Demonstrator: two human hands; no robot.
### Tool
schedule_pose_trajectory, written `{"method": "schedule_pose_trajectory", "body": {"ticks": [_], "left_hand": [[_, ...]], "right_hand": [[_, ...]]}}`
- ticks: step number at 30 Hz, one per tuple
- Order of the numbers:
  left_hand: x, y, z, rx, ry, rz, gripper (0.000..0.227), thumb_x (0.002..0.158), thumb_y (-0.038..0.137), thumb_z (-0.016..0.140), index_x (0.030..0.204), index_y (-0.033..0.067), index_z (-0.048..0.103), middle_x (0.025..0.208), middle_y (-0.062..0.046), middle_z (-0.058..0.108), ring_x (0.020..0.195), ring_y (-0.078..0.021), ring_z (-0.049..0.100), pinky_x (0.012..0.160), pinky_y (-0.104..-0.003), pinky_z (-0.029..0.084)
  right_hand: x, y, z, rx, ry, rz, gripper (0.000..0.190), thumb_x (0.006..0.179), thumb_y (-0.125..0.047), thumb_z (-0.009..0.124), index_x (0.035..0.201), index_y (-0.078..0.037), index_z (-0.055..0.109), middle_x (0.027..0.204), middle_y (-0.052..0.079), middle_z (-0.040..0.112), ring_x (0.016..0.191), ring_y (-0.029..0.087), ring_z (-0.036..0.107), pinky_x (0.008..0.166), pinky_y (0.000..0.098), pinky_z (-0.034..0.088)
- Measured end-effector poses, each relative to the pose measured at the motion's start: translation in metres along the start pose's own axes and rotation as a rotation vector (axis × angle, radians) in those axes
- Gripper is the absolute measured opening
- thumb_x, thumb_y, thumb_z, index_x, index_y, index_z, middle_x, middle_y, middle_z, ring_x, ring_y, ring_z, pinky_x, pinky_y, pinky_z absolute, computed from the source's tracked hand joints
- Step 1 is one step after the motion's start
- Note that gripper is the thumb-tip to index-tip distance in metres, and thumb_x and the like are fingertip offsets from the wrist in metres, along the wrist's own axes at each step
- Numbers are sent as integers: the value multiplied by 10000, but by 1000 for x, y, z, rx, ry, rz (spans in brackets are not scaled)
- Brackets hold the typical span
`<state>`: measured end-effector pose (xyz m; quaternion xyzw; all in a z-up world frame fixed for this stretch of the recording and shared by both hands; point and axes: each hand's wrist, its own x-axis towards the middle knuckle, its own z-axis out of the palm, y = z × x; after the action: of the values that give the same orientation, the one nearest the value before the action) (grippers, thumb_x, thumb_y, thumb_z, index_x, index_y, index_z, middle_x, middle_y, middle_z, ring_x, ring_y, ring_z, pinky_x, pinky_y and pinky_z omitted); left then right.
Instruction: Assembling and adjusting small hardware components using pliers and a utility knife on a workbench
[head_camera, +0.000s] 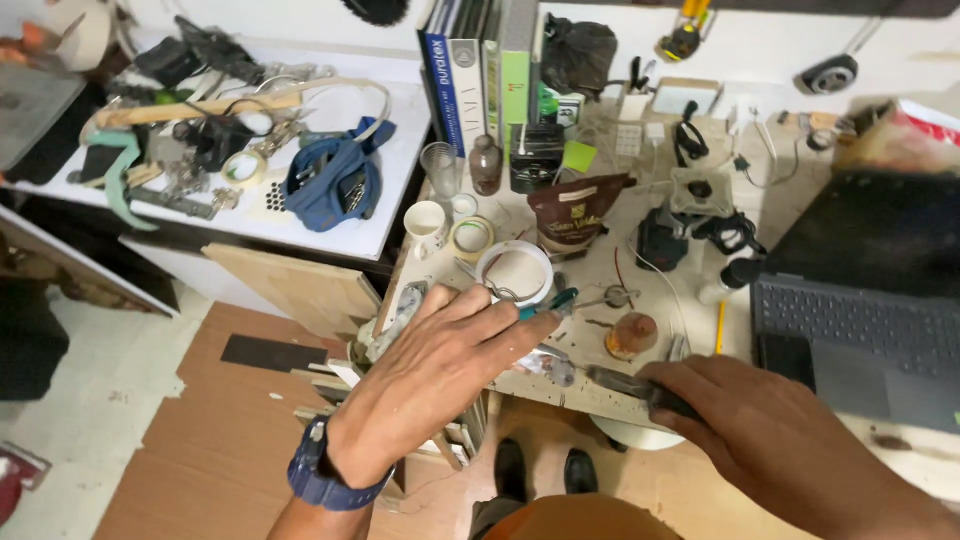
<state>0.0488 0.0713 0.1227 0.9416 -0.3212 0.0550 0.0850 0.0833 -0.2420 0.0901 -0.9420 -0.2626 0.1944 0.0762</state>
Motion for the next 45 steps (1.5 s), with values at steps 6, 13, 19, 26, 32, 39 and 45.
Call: {"method": "schedule_pose_trajectory", "body": {"ticks": [6,13,19,26,32,39,45], "left_hand": [[1,11,-6,51,-50,32,584,952,51,597,1513,115,450,1178,-80,535,1095,-274,455,911,-570,428],[5,18,-5,155,40,77,467,982,47,582,1443,84,516,1102,-85,581,997,-267,501,737,-411,389],[6,23,-4,218,108,71,372,1011,92,560,1383,83,568,1025,-58,575,966,-255,513,726,-387,375],[8,27,2,268,146,66,189,987,157,587,1170,117,606,936,-32,559,930,-251,523,718,-391,377],[10,26,7,257,154,85,97,949,165,613,1041,135,602,922,-41,565,916,-273,525,685,-415,374],[12,27,6,236,130,104,89,903,160,644,973,128,599,920,-53,584,903,-283,536,692,-416,391],[12,31,7,229,114,128,71,925,185,636,933,127,596,917,-56,591,906,-283,541,687,-419,386]], "right_hand": [[3,-5,4,-114,-26,-86,421,980,-502,579,1374,-371,516,1147,-93,670,1049,202,656,732,455,592],[3,3,22,-101,122,-162,322,965,-496,601,1241,-332,573,1022,-34,703,937,244,693,707,455,573],[7,9,41,-45,253,-187,368,922,-513,662,1203,-278,629,1021,1,747,922,302,707,787,473,557],[7,3,49,120,231,-124,322,959,-454,604,1231,-282,596,1064,-39,695,842,277,722,626,484,556],[9,5,55,192,258,-115,333,964,-446,592,1256,-287,598,1113,-39,715,890,275,726,652,454,546],[10,6,61,244,237,-143,316,970,-426,606,1210,-226,644,1075,-10,741,857,251,741,673,422,570],[20,12,81,310,212,-79,216,921,-389,724,1042,-217,677,952,-22,753,809,223,713,711,386,531]]}}
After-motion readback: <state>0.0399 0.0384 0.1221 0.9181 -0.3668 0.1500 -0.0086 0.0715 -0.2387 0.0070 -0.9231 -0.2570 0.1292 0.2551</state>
